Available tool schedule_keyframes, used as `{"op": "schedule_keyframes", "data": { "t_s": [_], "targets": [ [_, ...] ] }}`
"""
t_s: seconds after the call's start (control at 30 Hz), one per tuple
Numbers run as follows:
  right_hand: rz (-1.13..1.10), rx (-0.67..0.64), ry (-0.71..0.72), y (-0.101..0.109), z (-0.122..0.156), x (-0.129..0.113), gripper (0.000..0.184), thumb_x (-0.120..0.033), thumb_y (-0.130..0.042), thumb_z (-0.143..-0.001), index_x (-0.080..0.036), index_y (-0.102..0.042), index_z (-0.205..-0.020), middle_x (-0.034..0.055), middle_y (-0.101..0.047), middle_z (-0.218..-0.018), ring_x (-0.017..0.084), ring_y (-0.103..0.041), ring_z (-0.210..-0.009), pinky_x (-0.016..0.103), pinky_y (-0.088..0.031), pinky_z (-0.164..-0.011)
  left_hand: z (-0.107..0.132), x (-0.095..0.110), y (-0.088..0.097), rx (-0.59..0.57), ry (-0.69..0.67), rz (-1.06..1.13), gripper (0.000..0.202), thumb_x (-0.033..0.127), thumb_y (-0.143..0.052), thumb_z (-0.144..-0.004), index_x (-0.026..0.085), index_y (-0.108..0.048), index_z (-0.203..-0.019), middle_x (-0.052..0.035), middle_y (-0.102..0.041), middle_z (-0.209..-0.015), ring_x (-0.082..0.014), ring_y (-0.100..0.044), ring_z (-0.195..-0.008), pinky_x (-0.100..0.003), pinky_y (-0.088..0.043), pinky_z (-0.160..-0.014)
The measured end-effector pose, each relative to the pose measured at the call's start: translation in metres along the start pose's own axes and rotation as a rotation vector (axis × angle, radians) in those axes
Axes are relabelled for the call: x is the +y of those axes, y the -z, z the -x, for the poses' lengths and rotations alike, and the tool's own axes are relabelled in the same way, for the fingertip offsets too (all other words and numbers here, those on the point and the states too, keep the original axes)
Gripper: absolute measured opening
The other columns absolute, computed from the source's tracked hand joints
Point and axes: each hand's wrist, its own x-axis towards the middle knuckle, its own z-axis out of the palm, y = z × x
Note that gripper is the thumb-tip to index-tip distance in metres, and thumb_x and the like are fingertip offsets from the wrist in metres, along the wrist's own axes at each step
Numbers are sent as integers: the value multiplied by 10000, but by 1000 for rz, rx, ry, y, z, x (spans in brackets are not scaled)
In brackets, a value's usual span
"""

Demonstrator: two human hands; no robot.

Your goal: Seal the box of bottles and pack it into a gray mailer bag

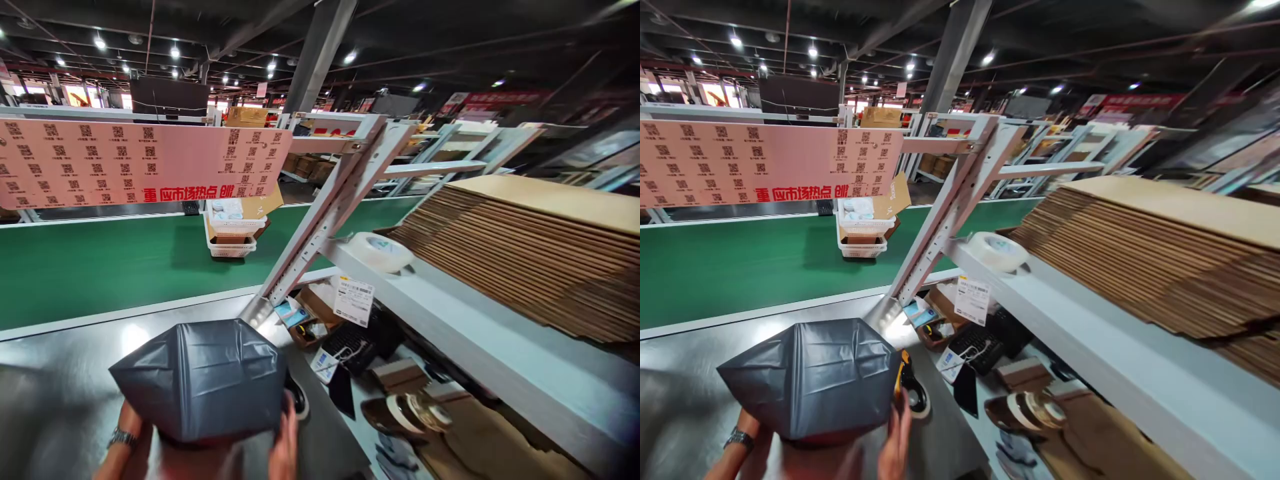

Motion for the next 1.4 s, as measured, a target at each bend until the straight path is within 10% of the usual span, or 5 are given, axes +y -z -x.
{"op": "schedule_keyframes", "data": {
  "t_s": [0.1,0.27,0.6,0.97,1.4],
  "targets": [
    [213,-34,502,14,20,-11,792,-527,-640,-994,-432,-344,-1722,12,-273,-1846,434,-169,-1721,803,-199,-1337,1,-1,0,-39,-6,-4,362,470,-671,-762,265,-852,-998,-117,-873,-1028,-427,-701,-1301,-529,-529,-1210],
    [575,-140,1039,-20,4,-48,491,-597,-579,-1039,-418,-667,-1488,76,-609,-1587,417,-357,-1623,741,-120,-1351,0,-8,-6,-74,41,-233,172,207,-651,-784,236,-819,-799,-130,-873,-991,-364,-796,-1068,-444,-593,-1056],
    [661,-298,860,-161,-154,-138,374,-548,-594,-1076,-283,-779,-1263,114,-747,-1246,325,-600,-1259,604,-266,-1271,-14,50,16,-101,52,-453,417,29,-490,-946,146,-854,-1112,-155,-838,-1132,-254,-786,-1124,-302,-534,-983],
    [1001,-782,516,-329,-258,-118,578,-629,-458,-1110,-193,-815,-1239,168,-776,-1267,308,-608,-1223,467,-366,-1122,-62,78,33,-170,135,-393,333,59,-526,-929,130,-849,-961,-172,-848,-1067,-267,-777,-1106,-319,-487,-930],
    [952,-833,381,-268,-178,-80,548,-589,-481,-1111,-160,-773,-1287,196,-731,-1356,338,-553,-1333,483,-316,-1186,38,24,39,-386,166,-229,259,321,-525,-854,234,-520,-610,35,-442,-606,-204,-573,-763,-330,-476,-816]
  ]
}}
